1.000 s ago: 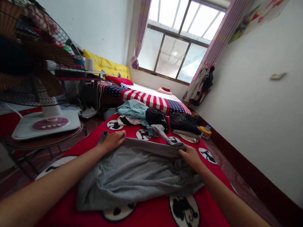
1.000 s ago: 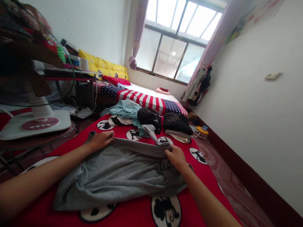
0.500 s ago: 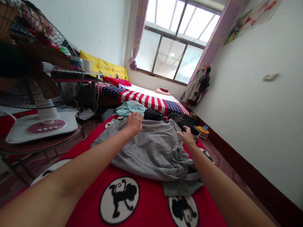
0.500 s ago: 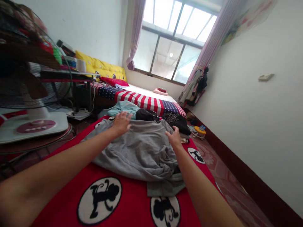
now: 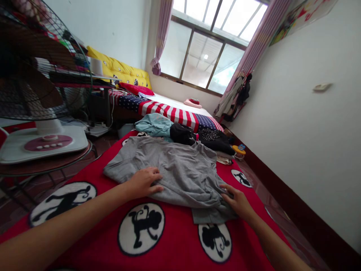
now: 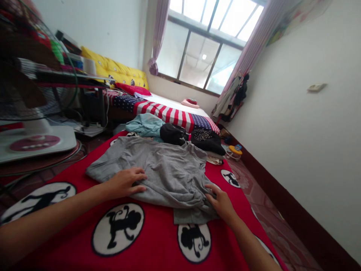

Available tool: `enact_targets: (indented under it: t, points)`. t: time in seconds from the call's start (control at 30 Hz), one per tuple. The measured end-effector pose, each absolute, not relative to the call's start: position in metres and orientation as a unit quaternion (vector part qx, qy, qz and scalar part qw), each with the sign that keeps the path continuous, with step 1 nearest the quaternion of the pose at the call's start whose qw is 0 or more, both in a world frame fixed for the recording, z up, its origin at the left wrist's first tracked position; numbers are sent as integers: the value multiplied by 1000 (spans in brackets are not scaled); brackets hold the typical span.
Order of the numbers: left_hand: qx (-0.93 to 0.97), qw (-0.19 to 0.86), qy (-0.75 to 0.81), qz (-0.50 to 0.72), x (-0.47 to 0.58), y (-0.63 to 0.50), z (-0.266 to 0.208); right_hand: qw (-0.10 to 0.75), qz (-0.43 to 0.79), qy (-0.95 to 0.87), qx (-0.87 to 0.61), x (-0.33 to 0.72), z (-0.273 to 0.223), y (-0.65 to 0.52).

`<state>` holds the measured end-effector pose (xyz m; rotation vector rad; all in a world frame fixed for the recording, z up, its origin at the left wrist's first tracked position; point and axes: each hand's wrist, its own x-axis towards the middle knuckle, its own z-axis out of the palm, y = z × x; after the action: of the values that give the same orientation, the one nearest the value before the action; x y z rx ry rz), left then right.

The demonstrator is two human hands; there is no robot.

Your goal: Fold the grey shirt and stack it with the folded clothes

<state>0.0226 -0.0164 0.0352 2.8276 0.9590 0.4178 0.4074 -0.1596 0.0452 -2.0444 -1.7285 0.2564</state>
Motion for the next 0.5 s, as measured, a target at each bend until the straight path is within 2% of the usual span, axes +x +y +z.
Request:
enact_targets:
  t: [0.17, 0.27, 0.43, 0.5]
  points:
    - [943, 15, 332, 32, -15, -37, 54, 177, 152, -630, -741, 403, 79, -193]
    - [946, 30, 321, -19, -32, -51, 59, 150, 196, -626, -740, 409, 90, -209]
    - [939, 70, 331, -60, -50, -73, 71, 62, 341, -630, -695, 420, 95, -233]
    - [937, 75, 334, -72, -51, -76, 78, 36, 355, -618, -700, 427, 99, -236]
